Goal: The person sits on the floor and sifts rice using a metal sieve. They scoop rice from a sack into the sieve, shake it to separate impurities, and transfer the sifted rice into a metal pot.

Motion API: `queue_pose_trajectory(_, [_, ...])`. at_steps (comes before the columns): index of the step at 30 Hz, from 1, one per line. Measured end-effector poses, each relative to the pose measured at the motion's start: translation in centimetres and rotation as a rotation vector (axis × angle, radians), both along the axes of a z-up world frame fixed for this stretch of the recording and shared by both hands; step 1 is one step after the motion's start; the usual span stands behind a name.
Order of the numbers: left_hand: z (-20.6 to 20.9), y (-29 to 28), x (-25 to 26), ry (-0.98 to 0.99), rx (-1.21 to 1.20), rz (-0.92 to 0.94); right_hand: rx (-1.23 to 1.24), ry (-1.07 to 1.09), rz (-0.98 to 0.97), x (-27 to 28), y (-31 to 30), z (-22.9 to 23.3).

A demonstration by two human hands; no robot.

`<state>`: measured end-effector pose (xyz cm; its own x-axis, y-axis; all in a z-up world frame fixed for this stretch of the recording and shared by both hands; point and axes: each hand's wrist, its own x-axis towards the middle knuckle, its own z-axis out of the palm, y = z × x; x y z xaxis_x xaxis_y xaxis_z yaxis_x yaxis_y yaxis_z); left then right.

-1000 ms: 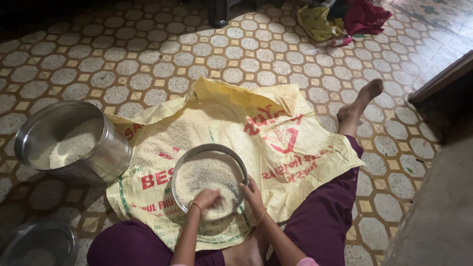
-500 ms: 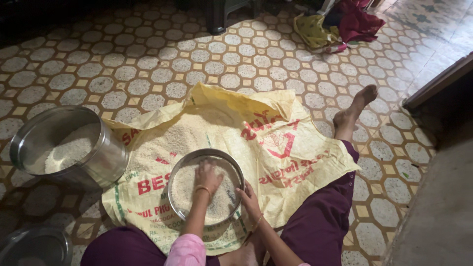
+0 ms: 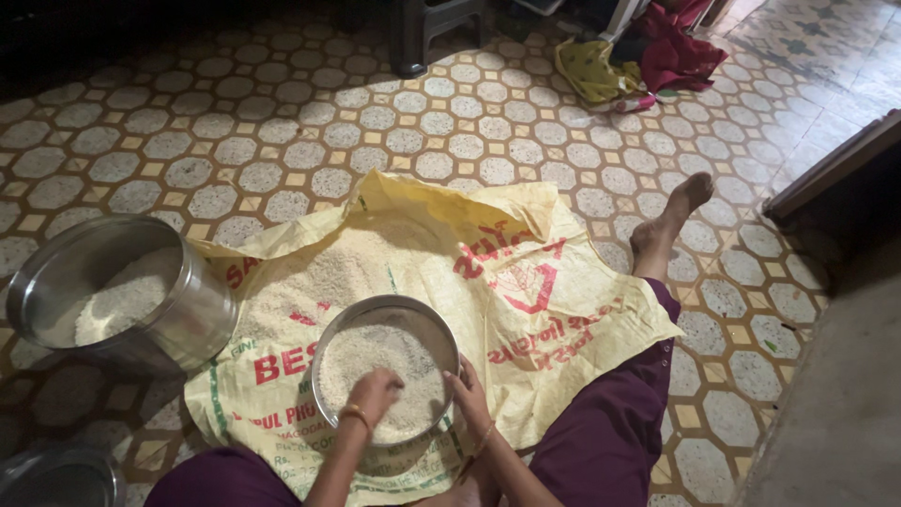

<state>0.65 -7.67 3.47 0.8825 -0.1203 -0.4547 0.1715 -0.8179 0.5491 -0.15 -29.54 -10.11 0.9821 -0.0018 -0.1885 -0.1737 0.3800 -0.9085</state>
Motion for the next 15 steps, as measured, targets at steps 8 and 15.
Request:
queue_pose_trajectory(8, [-2.0, 4.4, 2.7, -0.456, -0.069, 0.099, -0.032, -0.002, 0.000, 0.1, 0.0, 0.4])
queue_pose_trajectory(15, [0.7, 3.6, 1.7, -0.208, 0.364, 0.043, -0.014, 0.030, -0.011, -0.3, 0.0, 0.3])
